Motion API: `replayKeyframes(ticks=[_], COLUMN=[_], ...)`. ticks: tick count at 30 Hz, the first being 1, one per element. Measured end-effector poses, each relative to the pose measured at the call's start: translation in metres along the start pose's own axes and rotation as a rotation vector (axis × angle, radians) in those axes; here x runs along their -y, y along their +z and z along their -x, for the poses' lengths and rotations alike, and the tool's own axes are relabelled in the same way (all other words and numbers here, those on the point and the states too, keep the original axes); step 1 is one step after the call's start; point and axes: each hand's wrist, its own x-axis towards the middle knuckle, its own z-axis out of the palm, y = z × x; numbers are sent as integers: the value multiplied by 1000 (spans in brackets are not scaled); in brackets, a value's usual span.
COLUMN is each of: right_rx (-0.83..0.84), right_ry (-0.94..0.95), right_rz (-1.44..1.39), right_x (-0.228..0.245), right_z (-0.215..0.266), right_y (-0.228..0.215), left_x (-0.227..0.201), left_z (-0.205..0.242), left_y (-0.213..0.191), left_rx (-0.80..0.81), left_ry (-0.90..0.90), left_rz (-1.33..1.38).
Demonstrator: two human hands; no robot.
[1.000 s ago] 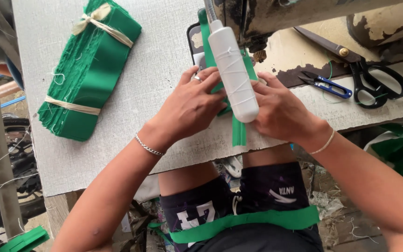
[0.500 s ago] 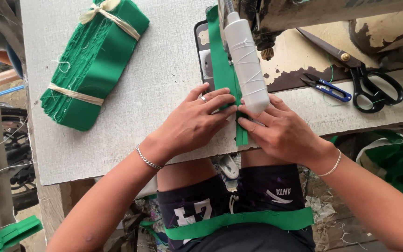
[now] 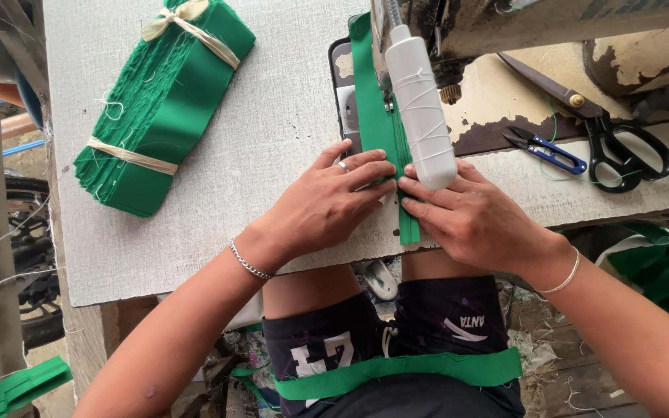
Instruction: Attaching zippers to green fabric strips using an industrial sewing machine on a factory floor.
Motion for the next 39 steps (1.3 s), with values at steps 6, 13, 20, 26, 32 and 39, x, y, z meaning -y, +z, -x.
replayKeyframes(ticks=[6,13,20,26,32,39], right_rx=[-21,55,37,12,9,7], right_ry=[-36,-39,-21,11,26,131], right_rz=[32,0,22,65,38,-44], right_x=[-7,-25,-51,-55,-56,-65], right_z=[1,-27,-37,-34,-30,-14], right_y=[4,-7,7,15,18,35], left_x=[4,32,66,85,88,103], left_z=[-4,-26,-43,-44,-42,-41], left_y=[-5,-21,-22,-18,-16,-8], left_rx=[-42,67,5,-8,25,41], left_ry=[60,127,185,175,114,95], left_rz=[-21,-20,-43,28,68,54])
